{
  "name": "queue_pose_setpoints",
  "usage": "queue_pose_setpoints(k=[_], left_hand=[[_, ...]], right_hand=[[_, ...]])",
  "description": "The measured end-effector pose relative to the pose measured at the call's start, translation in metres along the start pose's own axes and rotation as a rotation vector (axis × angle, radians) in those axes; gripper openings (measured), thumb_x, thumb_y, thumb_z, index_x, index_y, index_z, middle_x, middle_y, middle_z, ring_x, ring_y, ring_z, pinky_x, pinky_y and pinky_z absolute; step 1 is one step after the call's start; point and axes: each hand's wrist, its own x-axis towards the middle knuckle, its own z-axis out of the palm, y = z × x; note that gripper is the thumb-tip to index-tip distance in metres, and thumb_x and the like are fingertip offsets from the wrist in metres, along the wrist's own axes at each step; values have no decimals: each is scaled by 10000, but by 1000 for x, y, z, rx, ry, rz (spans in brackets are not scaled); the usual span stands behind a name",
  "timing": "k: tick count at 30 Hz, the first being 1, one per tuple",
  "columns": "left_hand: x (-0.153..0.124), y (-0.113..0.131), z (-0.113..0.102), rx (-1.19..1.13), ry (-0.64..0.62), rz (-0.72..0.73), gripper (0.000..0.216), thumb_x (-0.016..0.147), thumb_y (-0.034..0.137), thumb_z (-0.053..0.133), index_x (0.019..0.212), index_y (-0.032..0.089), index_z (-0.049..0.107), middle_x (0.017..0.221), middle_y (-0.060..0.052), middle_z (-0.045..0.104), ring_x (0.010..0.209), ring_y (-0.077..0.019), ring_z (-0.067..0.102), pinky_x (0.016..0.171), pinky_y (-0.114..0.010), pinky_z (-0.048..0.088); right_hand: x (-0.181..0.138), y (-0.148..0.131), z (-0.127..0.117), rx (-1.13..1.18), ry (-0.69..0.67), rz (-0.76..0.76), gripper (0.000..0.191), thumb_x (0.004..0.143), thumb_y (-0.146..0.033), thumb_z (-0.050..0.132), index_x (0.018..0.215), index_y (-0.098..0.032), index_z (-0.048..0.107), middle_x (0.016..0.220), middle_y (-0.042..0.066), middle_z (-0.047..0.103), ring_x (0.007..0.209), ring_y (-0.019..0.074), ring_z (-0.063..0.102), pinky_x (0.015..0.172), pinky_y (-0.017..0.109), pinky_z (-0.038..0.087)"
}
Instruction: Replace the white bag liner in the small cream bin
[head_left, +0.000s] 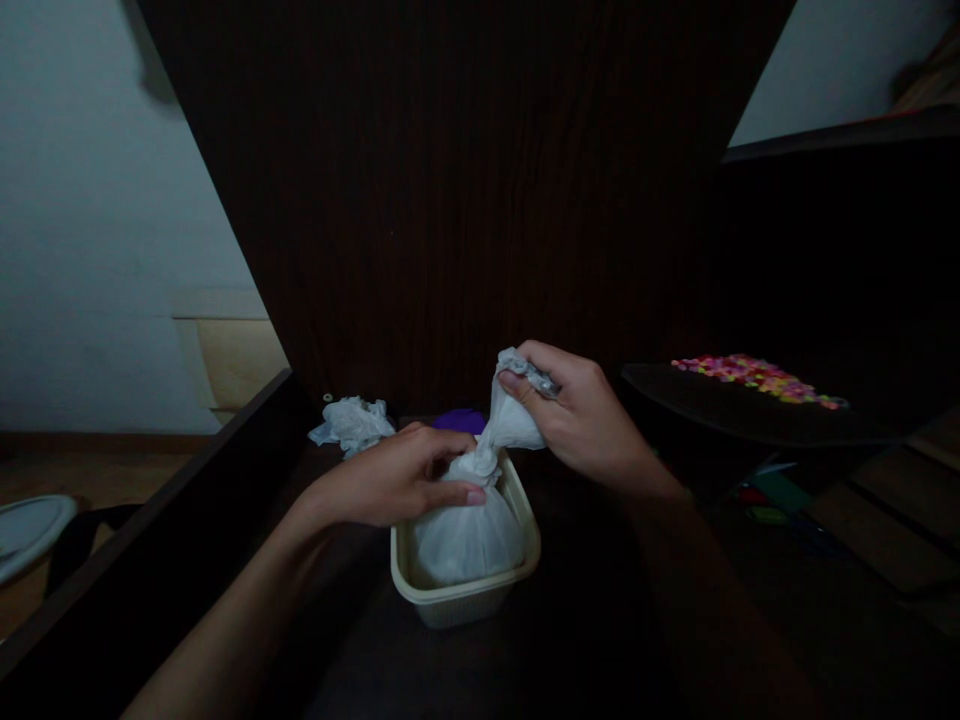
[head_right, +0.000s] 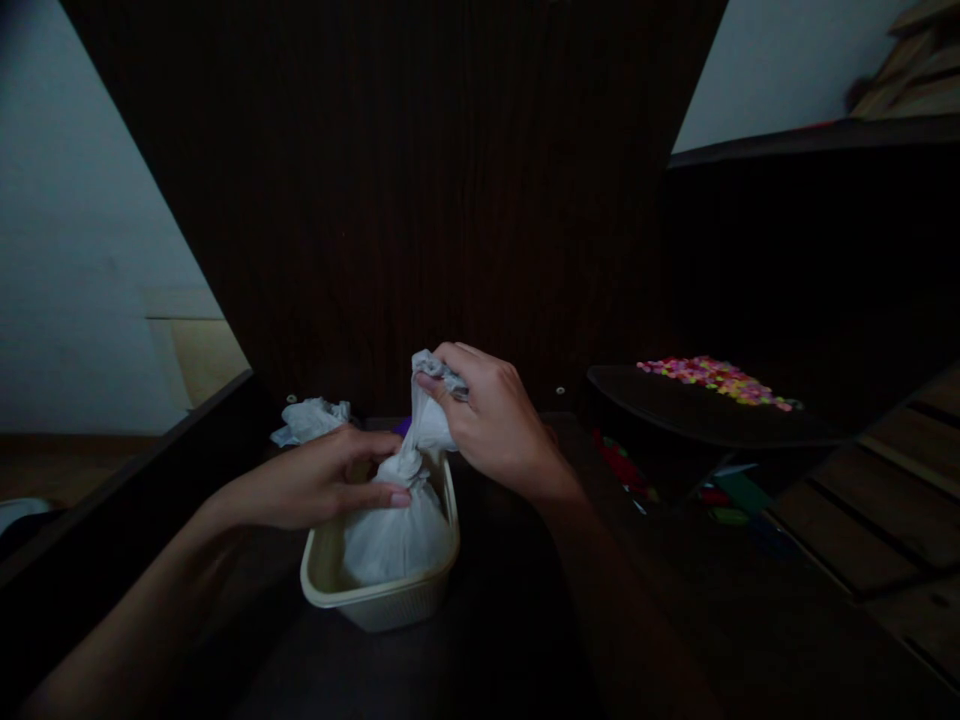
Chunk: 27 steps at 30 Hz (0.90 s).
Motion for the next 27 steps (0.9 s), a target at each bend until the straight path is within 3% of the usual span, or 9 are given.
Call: queue_pose_setpoints(k=[7, 13, 19, 27], left_hand=[[-1, 5, 1, -15, 125, 68, 321, 920, 441, 671, 1098, 179, 619, 830, 20, 647, 693, -131, 576, 601, -216, 440], [5, 1, 7, -43, 267, 101, 261, 945, 416, 646, 995, 164, 689, 888, -18, 706, 805, -170, 646, 730, -263, 505], [6, 1, 8, -126, 206, 84, 232, 914, 367, 675, 999, 151, 685, 944, -42, 727, 885, -204, 676, 776, -289, 534], [5, -2, 10, -403, 93, 40, 218, 904, 219, 660, 1095, 165, 568, 1042, -69, 727, 1003, -217, 695, 841, -330, 545]], right_hand=[[-2, -8, 1, 100, -38, 94, 255, 986, -333, 533, 770, -196, 529, 738, -22, 492, 716, 127, 489, 665, 263, 374], [-2, -12, 6, 47, -101, 46, 177, 845, -300, 720, 854, -190, 581, 840, -8, 562, 779, 139, 539, 704, 261, 408], [-2, -10, 2, 82, -83, -23, 154, 797, -105, 693, 904, -182, 612, 908, 2, 604, 807, 137, 581, 710, 255, 432], [-1, -7, -2, 89, -39, -77, 137, 789, -186, 765, 822, -186, 632, 845, 0, 587, 739, 133, 556, 633, 251, 408]])
